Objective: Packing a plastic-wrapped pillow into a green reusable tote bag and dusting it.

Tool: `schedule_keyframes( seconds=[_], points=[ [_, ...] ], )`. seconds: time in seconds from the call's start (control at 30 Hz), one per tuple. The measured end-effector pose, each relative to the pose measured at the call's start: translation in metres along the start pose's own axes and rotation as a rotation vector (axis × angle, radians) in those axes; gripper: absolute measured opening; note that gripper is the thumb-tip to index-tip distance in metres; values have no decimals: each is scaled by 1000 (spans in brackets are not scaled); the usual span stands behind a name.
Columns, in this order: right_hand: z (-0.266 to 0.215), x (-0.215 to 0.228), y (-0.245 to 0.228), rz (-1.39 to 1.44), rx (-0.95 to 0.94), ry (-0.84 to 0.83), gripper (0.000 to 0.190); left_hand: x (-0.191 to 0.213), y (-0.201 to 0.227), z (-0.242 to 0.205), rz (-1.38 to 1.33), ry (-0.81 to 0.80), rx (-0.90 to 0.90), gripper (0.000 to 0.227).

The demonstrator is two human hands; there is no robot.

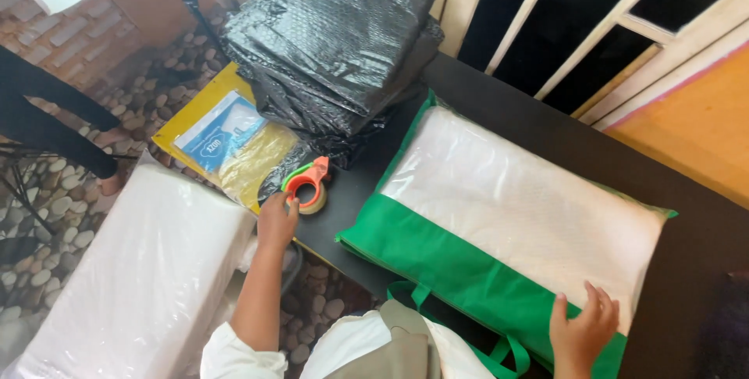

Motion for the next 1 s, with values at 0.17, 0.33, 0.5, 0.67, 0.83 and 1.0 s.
schedule_keyframes(
  seconds=[0.17, 0.33, 0.5, 0.67, 0.83, 1.0],
  points=[
    [9, -79, -56, -15, -105, -330, 57, -47, -65, 82, 239, -84, -2, 71],
    [2, -81, -74, -223, -117, -229, 53, -57, -103, 134, 162, -171, 247, 72],
    [2, -84, -74, -265, -151, -238, 54, -33, -110, 179, 537, -128, 218, 59],
    [2, -88, -69, -268, -260, -312, 55, 31, -47, 172, 303, -84, 557, 73],
    [2, -91, -70, -282, -238, -324, 54, 30, -70, 199, 545, -245, 549, 90],
    [3, -96, -68, -274, -296, -363, 54, -5, -146, 246, 459, -200, 564, 78]
  ],
)
Point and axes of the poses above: each hand's wrist, its own z-axis towards the middle knuckle, its own x-axis out of the back of the hand, y = z × x, the point moved 6 cm from there along z, towards the middle knuckle, and after that the axes turned 1 degree about x, right-handed, at the moved point
